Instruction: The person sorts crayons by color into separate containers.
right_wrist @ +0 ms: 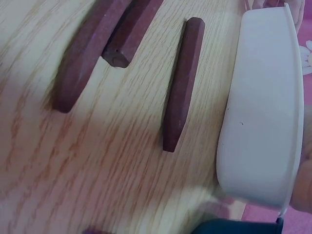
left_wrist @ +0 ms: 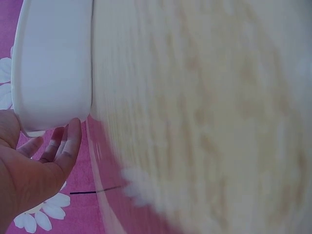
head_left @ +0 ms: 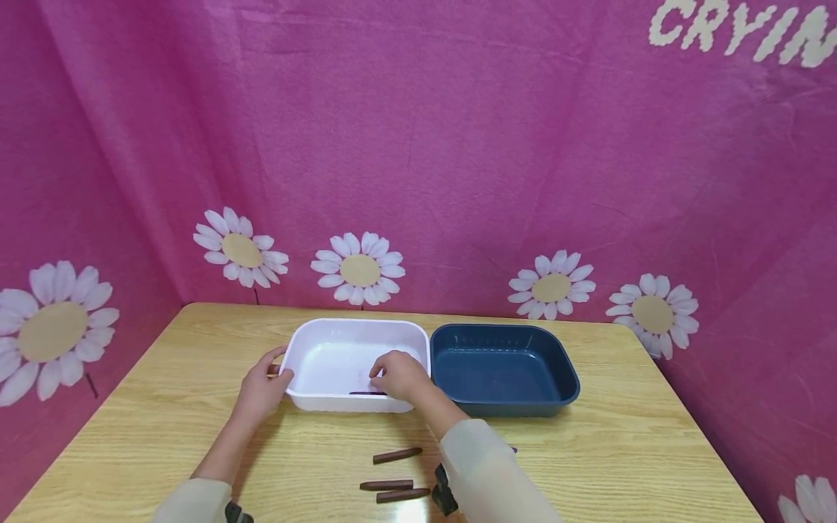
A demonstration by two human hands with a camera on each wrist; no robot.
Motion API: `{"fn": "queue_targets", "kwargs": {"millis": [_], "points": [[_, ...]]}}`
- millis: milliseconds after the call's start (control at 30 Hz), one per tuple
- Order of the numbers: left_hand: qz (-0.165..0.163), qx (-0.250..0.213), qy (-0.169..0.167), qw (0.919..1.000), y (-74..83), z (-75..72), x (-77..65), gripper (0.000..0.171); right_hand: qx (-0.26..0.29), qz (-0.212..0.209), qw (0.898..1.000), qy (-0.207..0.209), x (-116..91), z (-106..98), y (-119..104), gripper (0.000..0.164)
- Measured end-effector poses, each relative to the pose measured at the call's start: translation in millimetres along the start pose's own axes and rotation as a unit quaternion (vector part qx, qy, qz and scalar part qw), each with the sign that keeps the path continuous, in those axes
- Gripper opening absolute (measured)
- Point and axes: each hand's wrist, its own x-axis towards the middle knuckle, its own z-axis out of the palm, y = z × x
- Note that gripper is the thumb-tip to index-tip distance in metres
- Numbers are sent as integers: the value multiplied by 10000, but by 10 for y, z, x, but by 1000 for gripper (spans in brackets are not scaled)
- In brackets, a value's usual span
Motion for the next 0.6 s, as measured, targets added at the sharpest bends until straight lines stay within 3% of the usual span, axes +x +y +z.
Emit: {"fn": "queue_targets", "kwargs": {"millis": [600], "points": [[103, 84, 24, 9999, 39, -11, -33, 53, 380, -371, 9983, 239, -77, -190, 23, 19]]}}
